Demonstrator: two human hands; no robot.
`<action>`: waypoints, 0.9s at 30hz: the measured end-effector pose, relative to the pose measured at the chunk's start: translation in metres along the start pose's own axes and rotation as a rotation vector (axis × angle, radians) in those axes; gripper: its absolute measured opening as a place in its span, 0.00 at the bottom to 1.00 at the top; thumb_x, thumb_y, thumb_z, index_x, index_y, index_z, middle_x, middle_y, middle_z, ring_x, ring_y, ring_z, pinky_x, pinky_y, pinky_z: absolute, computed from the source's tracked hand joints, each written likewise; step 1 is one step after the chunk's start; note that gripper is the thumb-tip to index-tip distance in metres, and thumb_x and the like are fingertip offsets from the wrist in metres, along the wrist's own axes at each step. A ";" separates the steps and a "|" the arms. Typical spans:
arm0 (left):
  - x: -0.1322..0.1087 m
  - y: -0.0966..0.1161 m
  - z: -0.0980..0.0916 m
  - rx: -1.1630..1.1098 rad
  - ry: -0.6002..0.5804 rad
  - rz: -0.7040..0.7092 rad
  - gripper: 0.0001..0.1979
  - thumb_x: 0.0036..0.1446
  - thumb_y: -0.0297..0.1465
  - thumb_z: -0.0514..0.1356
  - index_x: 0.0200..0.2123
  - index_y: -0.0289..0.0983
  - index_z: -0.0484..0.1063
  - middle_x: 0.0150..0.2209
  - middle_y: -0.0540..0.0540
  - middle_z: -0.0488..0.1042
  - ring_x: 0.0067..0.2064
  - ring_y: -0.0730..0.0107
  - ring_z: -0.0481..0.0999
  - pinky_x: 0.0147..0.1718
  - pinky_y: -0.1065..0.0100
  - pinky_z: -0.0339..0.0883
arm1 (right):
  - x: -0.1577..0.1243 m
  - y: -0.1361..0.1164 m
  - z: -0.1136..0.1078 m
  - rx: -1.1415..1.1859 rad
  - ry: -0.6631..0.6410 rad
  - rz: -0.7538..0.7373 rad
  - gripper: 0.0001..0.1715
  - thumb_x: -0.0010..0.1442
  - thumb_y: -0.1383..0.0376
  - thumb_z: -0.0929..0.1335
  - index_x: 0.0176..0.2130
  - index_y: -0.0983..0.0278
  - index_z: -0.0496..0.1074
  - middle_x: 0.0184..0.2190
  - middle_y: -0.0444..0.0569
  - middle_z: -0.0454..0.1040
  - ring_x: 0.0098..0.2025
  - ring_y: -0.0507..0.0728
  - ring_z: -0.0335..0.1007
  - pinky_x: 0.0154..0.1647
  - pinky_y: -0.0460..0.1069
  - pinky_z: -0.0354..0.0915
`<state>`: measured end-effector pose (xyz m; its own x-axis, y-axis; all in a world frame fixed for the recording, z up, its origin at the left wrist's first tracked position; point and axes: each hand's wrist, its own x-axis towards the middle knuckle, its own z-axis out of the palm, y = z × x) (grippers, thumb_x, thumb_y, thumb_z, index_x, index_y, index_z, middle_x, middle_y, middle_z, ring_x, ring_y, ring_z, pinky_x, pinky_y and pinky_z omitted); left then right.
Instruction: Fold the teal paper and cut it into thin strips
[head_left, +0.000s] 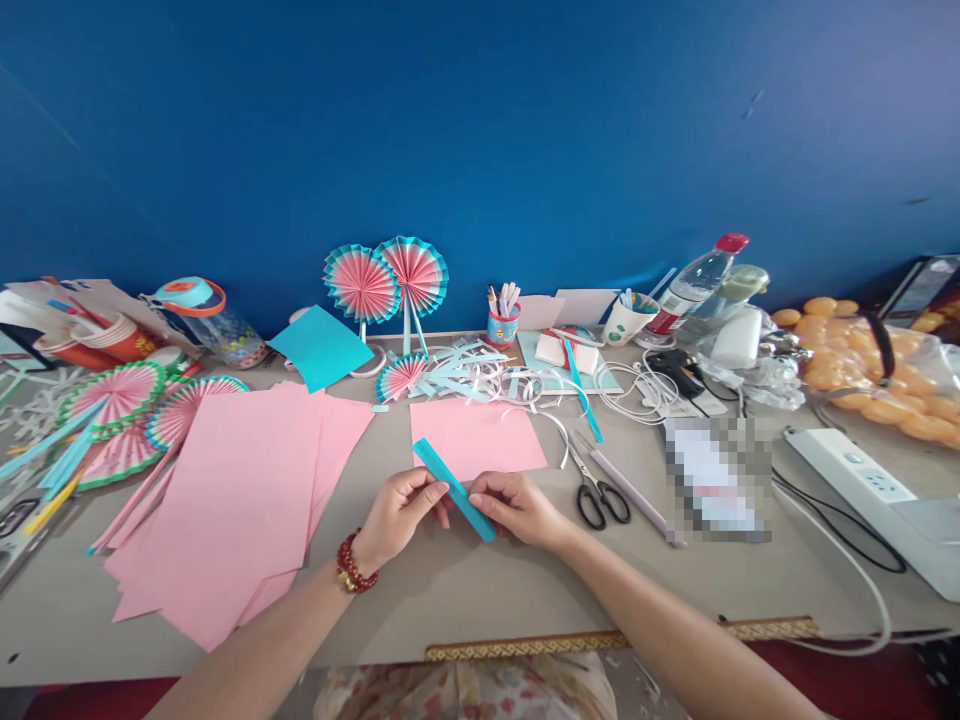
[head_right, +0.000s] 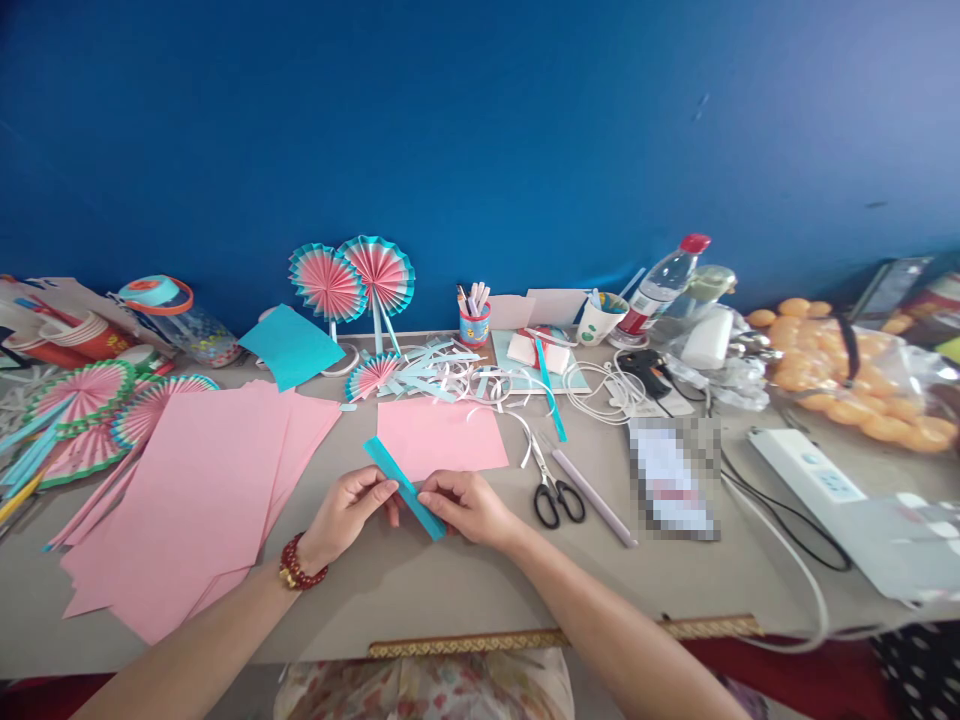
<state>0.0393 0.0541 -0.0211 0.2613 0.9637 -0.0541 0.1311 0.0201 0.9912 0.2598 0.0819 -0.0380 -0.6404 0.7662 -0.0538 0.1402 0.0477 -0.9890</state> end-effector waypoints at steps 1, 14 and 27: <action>0.000 -0.001 0.000 -0.006 -0.004 -0.004 0.19 0.64 0.44 0.58 0.28 0.36 0.70 0.24 0.49 0.76 0.26 0.70 0.77 0.32 0.70 0.69 | 0.000 0.000 0.000 -0.006 0.000 -0.004 0.24 0.66 0.47 0.64 0.32 0.64 0.69 0.20 0.39 0.65 0.18 0.47 0.60 0.19 0.42 0.55; 0.000 -0.005 0.001 -0.046 -0.084 -0.017 0.18 0.66 0.45 0.56 0.32 0.36 0.69 0.23 0.49 0.77 0.27 0.68 0.76 0.33 0.68 0.68 | 0.001 0.003 0.001 0.025 0.023 -0.018 0.21 0.66 0.49 0.64 0.34 0.64 0.69 0.21 0.40 0.65 0.20 0.48 0.60 0.21 0.43 0.58; -0.002 -0.006 0.016 -0.237 -0.116 -0.084 0.19 0.61 0.46 0.62 0.41 0.36 0.71 0.31 0.47 0.78 0.30 0.66 0.79 0.32 0.67 0.74 | -0.006 -0.010 0.010 -0.437 0.209 -0.210 0.05 0.61 0.65 0.64 0.31 0.60 0.66 0.20 0.40 0.67 0.22 0.49 0.59 0.26 0.45 0.55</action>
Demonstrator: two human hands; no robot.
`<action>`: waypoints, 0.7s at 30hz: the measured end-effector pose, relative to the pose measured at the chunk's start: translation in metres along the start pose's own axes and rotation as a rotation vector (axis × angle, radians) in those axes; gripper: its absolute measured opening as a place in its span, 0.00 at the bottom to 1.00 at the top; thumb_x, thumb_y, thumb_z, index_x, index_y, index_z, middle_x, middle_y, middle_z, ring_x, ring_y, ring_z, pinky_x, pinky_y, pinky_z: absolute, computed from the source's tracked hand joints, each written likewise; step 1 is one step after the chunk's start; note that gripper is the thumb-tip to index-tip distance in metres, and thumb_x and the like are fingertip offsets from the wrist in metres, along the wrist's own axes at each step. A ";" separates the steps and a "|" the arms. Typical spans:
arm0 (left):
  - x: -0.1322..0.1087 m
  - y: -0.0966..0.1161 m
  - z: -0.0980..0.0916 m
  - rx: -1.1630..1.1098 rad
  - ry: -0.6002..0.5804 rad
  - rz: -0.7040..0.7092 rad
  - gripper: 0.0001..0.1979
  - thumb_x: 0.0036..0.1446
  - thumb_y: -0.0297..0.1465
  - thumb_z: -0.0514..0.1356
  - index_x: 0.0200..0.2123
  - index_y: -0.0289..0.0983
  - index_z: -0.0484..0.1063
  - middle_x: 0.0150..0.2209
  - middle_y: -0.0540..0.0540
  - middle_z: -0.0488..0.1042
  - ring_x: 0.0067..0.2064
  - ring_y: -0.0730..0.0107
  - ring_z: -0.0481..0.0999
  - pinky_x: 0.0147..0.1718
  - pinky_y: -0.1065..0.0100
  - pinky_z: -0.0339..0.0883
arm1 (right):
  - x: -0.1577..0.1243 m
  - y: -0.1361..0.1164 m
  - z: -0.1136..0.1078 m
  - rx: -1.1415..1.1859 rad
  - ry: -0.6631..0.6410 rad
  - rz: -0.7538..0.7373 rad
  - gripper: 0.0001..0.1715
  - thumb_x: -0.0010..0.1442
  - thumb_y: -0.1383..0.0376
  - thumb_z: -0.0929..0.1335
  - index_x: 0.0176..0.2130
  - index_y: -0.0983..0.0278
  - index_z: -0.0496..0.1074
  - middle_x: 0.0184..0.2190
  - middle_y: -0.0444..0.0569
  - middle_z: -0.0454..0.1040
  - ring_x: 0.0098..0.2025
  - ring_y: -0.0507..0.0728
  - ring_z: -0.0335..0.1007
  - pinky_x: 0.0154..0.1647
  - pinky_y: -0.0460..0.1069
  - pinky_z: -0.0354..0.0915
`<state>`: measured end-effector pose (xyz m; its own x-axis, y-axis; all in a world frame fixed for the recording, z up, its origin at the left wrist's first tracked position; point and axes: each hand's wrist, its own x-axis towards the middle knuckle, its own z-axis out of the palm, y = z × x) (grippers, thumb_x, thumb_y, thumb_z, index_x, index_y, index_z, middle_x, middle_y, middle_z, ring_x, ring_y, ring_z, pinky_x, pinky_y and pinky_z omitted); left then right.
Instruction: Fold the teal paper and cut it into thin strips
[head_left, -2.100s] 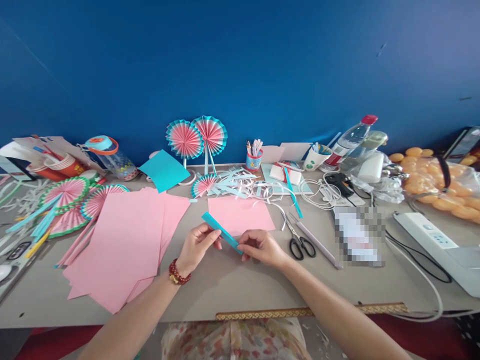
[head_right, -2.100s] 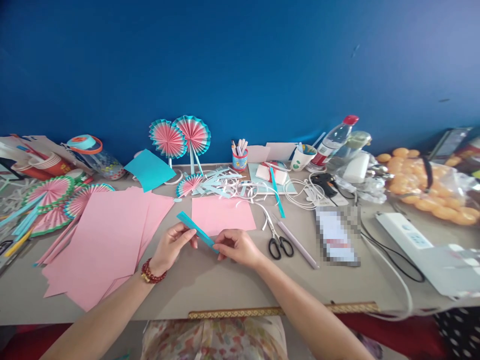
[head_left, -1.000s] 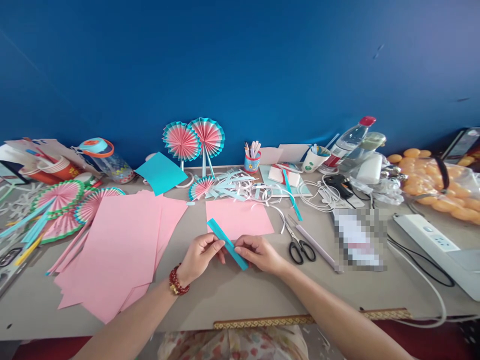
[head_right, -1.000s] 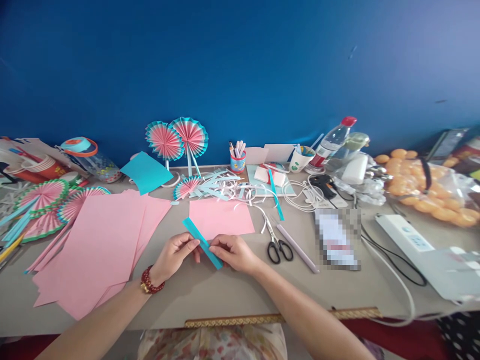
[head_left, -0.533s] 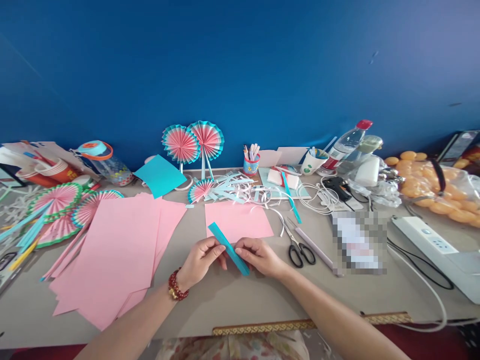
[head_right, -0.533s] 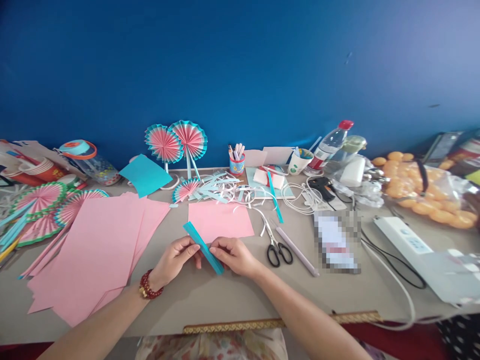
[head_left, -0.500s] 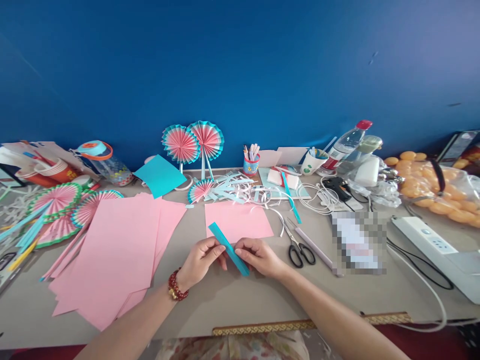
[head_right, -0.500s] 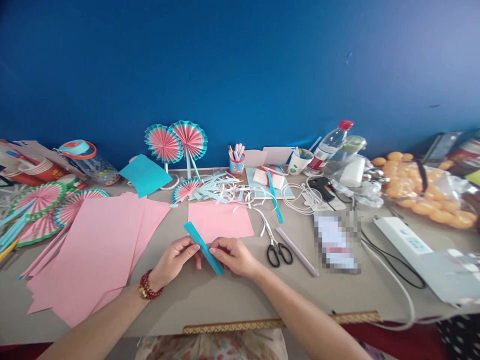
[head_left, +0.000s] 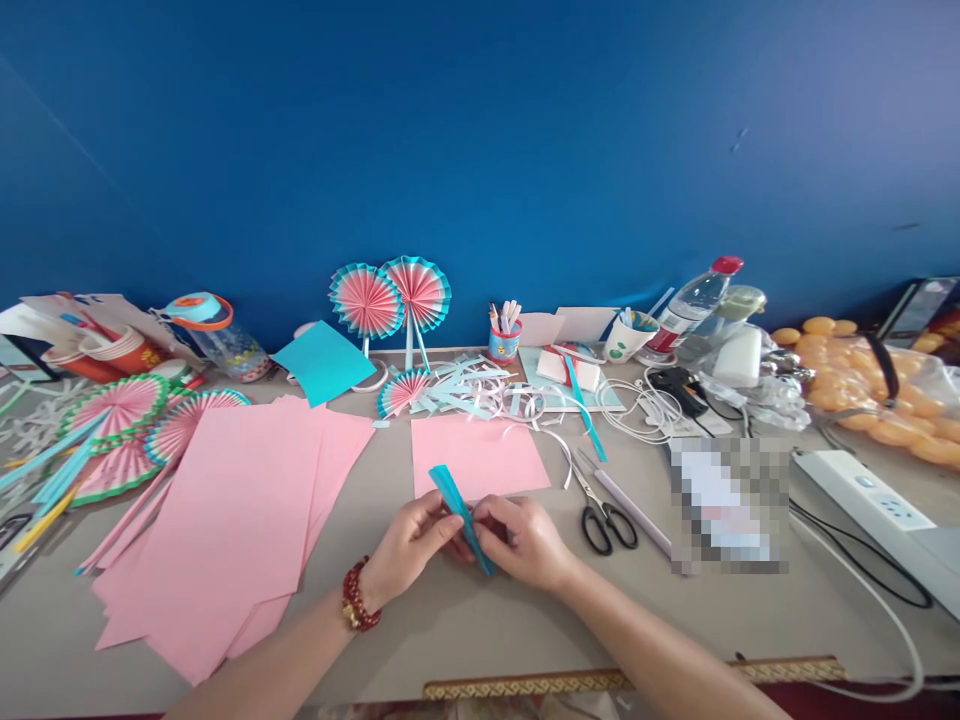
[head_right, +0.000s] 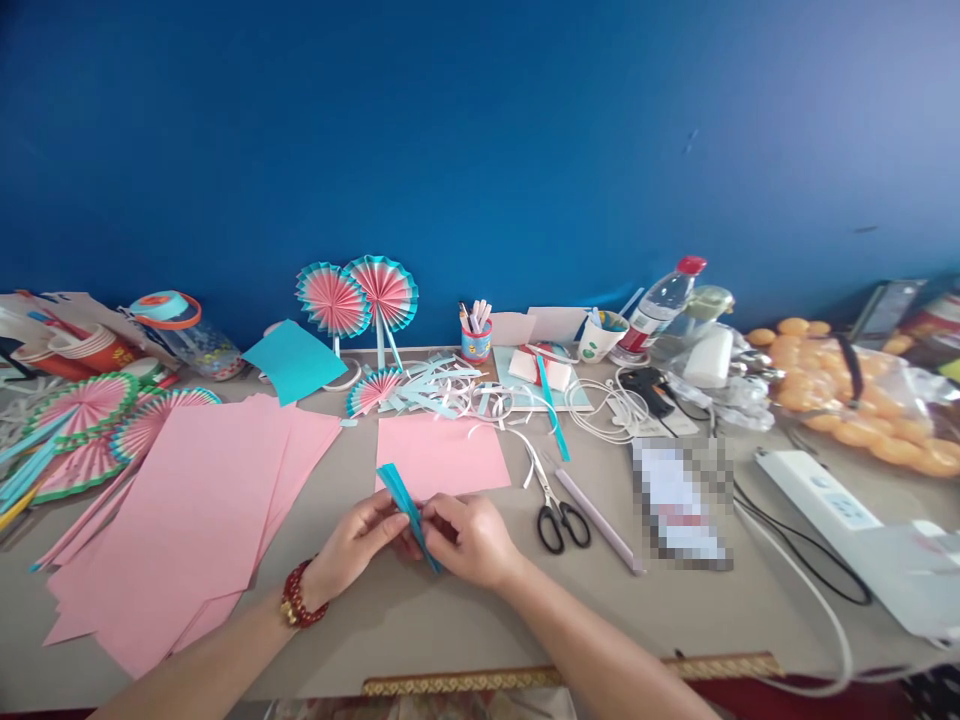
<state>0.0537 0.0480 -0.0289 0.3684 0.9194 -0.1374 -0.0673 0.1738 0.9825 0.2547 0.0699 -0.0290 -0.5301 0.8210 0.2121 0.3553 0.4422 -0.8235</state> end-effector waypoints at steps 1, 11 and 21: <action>0.000 -0.001 0.002 -0.008 0.017 0.008 0.19 0.59 0.45 0.63 0.42 0.35 0.72 0.33 0.46 0.78 0.32 0.65 0.80 0.33 0.66 0.75 | 0.000 -0.001 0.000 -0.040 0.013 -0.024 0.04 0.60 0.66 0.64 0.31 0.60 0.66 0.20 0.40 0.67 0.22 0.50 0.59 0.26 0.45 0.55; -0.003 0.005 0.004 -0.018 0.032 -0.006 0.18 0.57 0.45 0.64 0.37 0.35 0.73 0.35 0.45 0.78 0.36 0.64 0.78 0.39 0.63 0.75 | -0.001 0.008 0.000 0.050 -0.004 0.045 0.08 0.67 0.61 0.63 0.36 0.60 0.66 0.25 0.43 0.72 0.25 0.51 0.63 0.29 0.45 0.58; -0.001 0.002 0.000 -0.093 0.056 -0.079 0.21 0.53 0.47 0.67 0.36 0.34 0.72 0.32 0.45 0.80 0.32 0.63 0.80 0.36 0.63 0.75 | 0.003 0.008 0.000 0.236 0.008 0.123 0.17 0.69 0.52 0.61 0.34 0.61 0.64 0.25 0.41 0.64 0.26 0.50 0.58 0.28 0.45 0.56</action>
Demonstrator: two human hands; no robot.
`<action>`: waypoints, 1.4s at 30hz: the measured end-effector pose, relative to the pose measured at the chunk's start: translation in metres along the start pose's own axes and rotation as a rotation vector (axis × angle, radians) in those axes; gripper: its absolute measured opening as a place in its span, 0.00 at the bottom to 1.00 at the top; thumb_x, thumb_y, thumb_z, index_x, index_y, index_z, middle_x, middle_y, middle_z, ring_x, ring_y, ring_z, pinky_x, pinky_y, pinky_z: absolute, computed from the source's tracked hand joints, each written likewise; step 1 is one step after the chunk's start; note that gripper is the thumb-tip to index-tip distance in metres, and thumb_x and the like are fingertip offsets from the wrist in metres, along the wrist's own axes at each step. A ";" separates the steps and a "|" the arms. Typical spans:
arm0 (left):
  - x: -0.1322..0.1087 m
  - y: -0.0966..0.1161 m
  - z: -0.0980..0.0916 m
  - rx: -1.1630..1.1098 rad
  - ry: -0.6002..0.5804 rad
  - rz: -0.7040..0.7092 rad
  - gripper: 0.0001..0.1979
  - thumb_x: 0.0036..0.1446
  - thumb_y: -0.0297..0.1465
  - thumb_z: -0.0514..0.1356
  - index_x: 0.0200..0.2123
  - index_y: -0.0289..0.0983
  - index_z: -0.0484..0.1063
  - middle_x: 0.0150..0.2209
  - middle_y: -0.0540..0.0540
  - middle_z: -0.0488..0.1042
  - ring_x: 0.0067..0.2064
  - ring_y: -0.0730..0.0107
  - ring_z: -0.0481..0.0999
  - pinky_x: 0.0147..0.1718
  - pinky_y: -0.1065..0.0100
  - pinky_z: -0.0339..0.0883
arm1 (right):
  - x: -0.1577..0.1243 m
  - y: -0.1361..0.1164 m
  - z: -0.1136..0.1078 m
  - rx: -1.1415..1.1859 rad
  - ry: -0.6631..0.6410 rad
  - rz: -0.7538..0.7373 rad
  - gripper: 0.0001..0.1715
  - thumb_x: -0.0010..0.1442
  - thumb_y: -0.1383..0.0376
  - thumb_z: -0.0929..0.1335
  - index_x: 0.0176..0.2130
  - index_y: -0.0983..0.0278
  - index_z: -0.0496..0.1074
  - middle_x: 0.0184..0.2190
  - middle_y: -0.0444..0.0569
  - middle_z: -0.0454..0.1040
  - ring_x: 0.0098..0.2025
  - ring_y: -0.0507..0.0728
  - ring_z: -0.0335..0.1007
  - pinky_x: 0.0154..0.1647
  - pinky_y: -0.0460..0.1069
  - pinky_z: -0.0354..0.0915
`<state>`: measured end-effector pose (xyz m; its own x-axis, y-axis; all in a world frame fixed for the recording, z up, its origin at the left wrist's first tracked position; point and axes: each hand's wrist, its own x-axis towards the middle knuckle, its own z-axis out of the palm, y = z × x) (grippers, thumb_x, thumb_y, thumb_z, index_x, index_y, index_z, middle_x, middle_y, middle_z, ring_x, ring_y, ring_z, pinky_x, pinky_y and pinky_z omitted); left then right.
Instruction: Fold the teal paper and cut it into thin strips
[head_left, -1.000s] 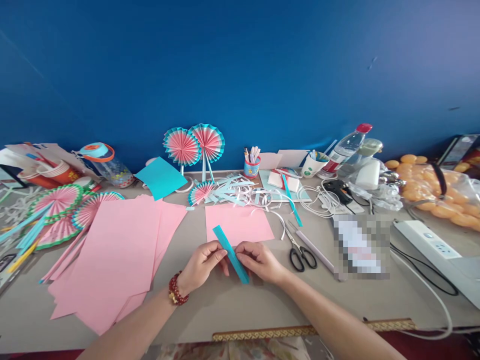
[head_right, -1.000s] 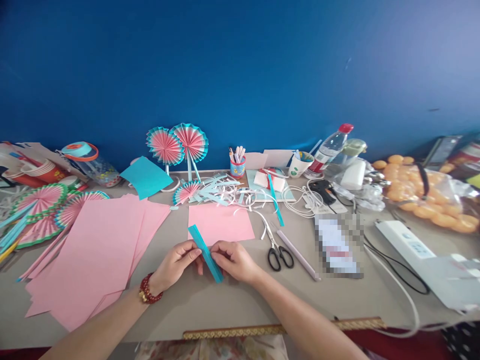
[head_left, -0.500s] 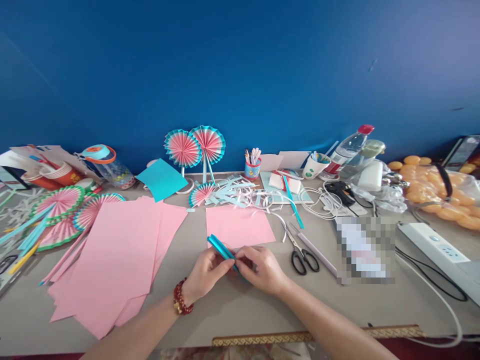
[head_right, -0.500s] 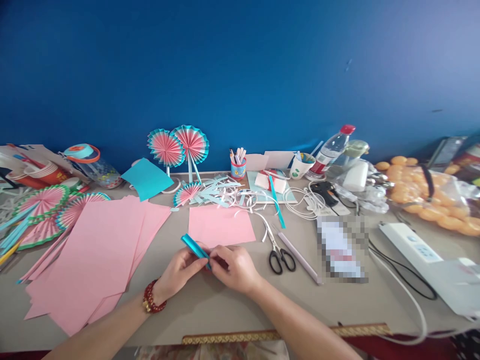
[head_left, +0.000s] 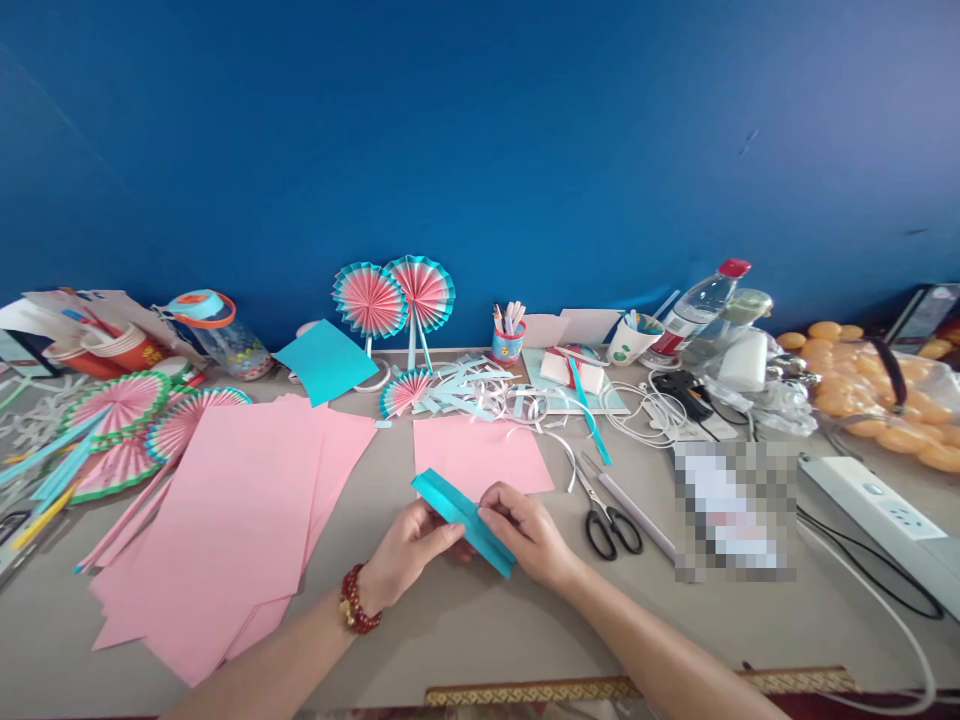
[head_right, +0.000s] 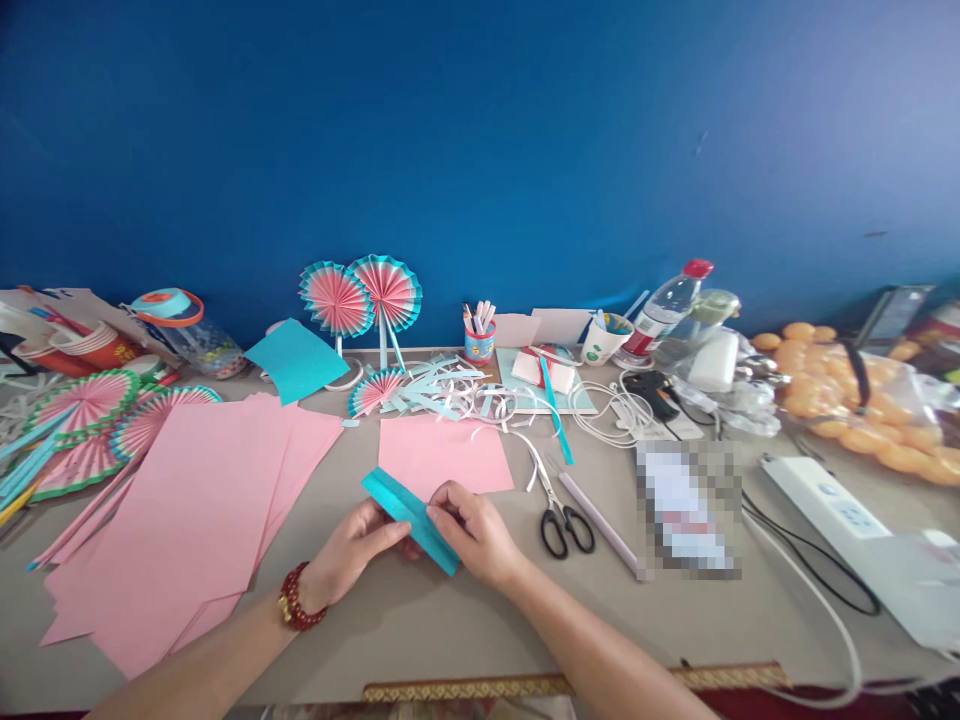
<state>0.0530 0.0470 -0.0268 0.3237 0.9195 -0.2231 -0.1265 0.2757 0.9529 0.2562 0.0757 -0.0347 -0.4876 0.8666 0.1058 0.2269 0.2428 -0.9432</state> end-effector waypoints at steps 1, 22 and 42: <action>0.000 0.000 0.000 -0.008 -0.002 0.001 0.20 0.53 0.46 0.67 0.36 0.35 0.72 0.33 0.45 0.80 0.33 0.63 0.80 0.36 0.63 0.74 | 0.000 0.000 0.000 0.004 -0.003 0.005 0.17 0.69 0.52 0.61 0.35 0.61 0.64 0.24 0.40 0.63 0.26 0.50 0.57 0.27 0.45 0.56; 0.002 -0.002 0.003 0.019 0.079 -0.011 0.23 0.49 0.51 0.68 0.34 0.35 0.74 0.33 0.45 0.79 0.32 0.63 0.78 0.36 0.63 0.73 | 0.000 0.003 0.002 -0.041 -0.076 0.044 0.12 0.65 0.55 0.65 0.38 0.60 0.63 0.26 0.40 0.69 0.25 0.50 0.62 0.27 0.45 0.57; 0.005 -0.004 -0.012 0.087 0.131 0.058 0.18 0.55 0.44 0.66 0.29 0.35 0.70 0.25 0.51 0.72 0.25 0.73 0.72 0.30 0.70 0.66 | 0.005 -0.003 -0.004 0.113 -0.138 0.190 0.19 0.63 0.50 0.67 0.35 0.64 0.71 0.23 0.43 0.72 0.21 0.48 0.60 0.24 0.44 0.57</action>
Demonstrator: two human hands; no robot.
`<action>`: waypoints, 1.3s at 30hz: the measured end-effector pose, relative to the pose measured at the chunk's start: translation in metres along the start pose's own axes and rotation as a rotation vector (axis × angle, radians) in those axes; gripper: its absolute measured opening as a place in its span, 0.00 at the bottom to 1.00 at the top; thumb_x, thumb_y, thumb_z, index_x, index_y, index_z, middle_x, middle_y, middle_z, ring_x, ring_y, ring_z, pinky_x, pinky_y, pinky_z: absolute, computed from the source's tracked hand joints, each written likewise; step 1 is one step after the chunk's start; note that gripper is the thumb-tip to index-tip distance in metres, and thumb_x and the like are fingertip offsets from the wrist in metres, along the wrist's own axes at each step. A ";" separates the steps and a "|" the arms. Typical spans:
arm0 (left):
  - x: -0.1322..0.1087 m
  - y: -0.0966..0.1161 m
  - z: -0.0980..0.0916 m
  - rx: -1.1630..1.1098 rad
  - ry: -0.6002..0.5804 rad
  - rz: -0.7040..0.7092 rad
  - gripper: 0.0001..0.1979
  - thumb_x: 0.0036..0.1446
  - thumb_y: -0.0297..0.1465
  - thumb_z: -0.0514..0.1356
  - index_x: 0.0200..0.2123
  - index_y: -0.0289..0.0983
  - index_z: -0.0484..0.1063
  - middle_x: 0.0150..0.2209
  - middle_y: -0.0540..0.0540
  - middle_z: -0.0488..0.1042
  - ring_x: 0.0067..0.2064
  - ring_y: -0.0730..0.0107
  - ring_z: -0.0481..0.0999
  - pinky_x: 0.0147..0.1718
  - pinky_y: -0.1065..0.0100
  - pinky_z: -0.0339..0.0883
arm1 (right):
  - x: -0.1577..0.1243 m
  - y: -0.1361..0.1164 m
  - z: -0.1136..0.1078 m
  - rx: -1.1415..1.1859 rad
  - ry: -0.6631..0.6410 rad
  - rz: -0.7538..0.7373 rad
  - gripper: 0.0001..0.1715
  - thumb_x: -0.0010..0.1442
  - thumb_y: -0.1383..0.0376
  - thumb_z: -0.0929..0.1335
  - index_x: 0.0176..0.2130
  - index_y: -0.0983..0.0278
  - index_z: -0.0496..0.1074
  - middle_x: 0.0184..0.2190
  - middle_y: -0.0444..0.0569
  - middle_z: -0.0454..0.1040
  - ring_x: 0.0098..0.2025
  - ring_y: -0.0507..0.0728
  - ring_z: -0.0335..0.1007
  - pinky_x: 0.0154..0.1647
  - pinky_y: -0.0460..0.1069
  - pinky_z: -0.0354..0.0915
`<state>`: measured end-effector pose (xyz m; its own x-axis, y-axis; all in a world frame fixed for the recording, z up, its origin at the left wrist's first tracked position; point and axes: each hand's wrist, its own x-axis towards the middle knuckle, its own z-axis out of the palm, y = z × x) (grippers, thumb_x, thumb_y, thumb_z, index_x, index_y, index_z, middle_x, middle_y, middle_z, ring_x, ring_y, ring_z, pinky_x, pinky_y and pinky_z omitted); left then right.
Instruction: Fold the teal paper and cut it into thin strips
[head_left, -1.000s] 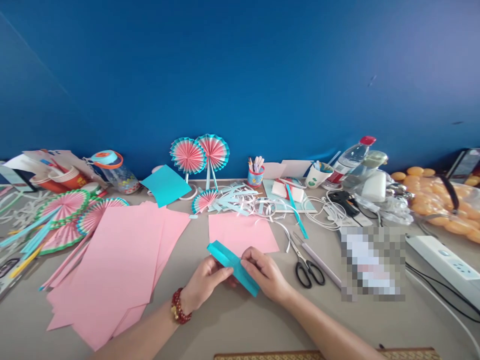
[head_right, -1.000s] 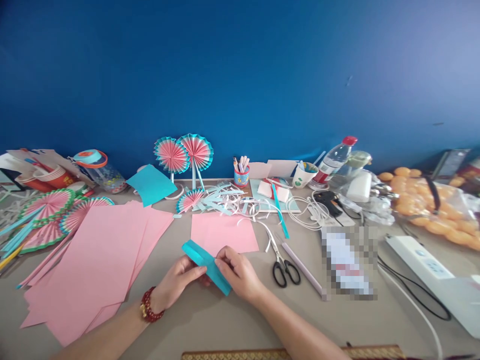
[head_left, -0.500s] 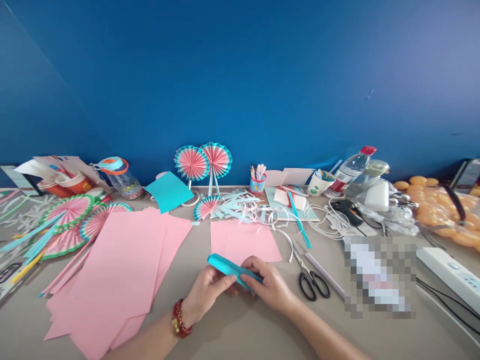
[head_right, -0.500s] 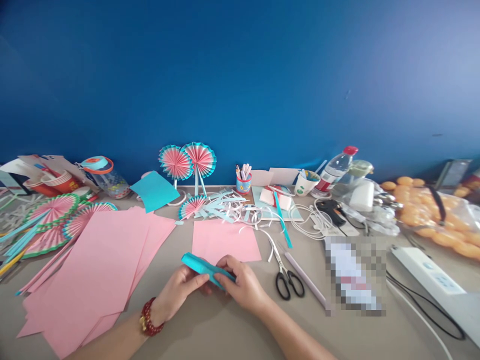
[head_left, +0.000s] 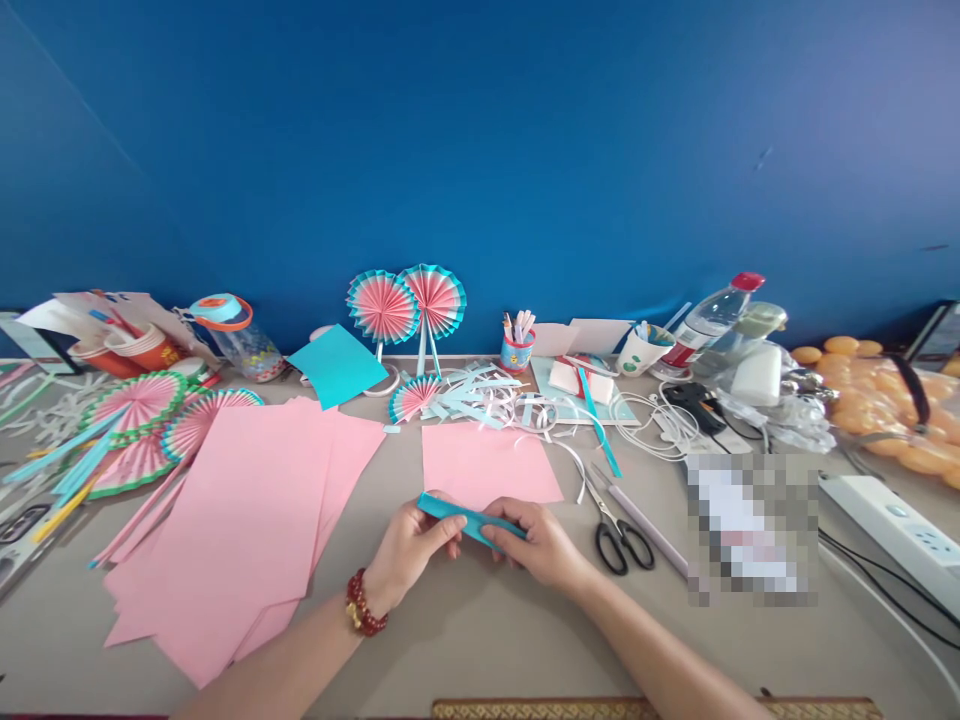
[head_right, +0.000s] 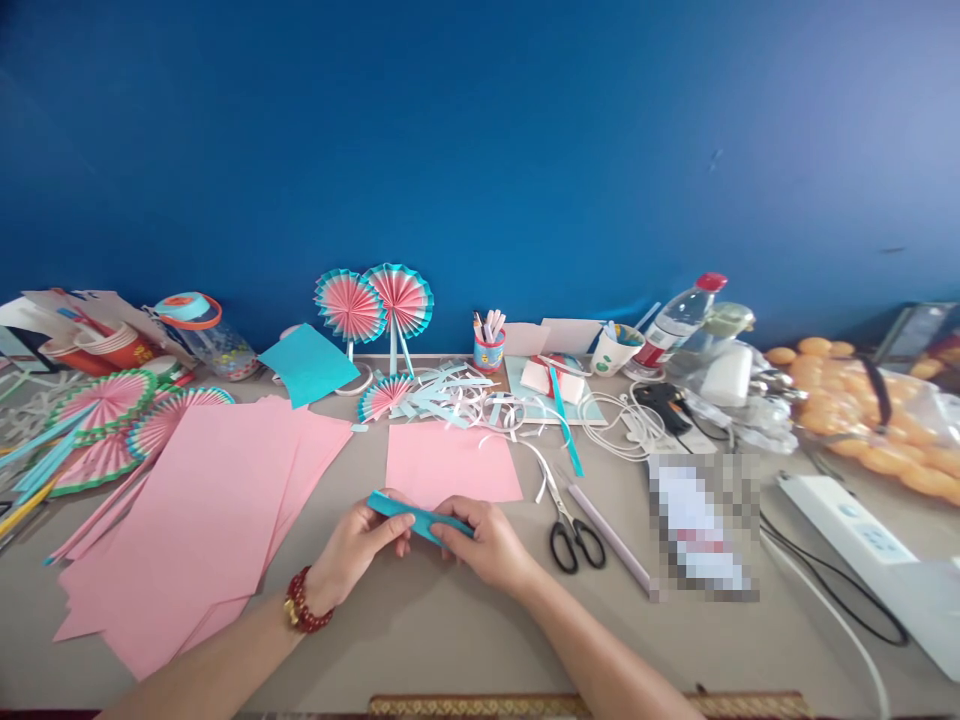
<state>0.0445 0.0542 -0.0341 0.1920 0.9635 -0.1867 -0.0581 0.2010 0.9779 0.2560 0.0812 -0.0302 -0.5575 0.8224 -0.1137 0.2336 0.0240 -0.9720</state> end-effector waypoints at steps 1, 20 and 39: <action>-0.001 0.000 0.000 -0.015 0.014 -0.019 0.18 0.55 0.45 0.66 0.30 0.35 0.71 0.26 0.50 0.73 0.25 0.73 0.73 0.30 0.70 0.66 | 0.000 -0.001 -0.001 0.002 0.000 0.009 0.19 0.63 0.50 0.67 0.34 0.64 0.71 0.23 0.43 0.72 0.21 0.48 0.60 0.23 0.44 0.57; 0.002 0.008 -0.015 -0.224 0.000 -0.068 0.16 0.57 0.40 0.65 0.42 0.35 0.69 0.29 0.46 0.79 0.26 0.71 0.76 0.31 0.69 0.69 | 0.004 0.007 -0.009 0.232 0.075 0.030 0.22 0.58 0.49 0.71 0.38 0.65 0.73 0.25 0.42 0.73 0.21 0.47 0.62 0.24 0.43 0.59; -0.016 0.043 -0.023 0.154 -0.302 -0.093 0.13 0.61 0.41 0.61 0.36 0.36 0.68 0.34 0.46 0.77 0.37 0.64 0.80 0.41 0.64 0.71 | -0.047 -0.014 -0.014 0.248 0.107 -0.047 0.13 0.62 0.58 0.70 0.43 0.62 0.78 0.38 0.48 0.75 0.32 0.51 0.72 0.36 0.47 0.68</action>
<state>0.0165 0.0515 0.0090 0.4721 0.8419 -0.2615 0.1172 0.2340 0.9651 0.2902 0.0497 -0.0083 -0.4724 0.8795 -0.0575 0.0001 -0.0651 -0.9979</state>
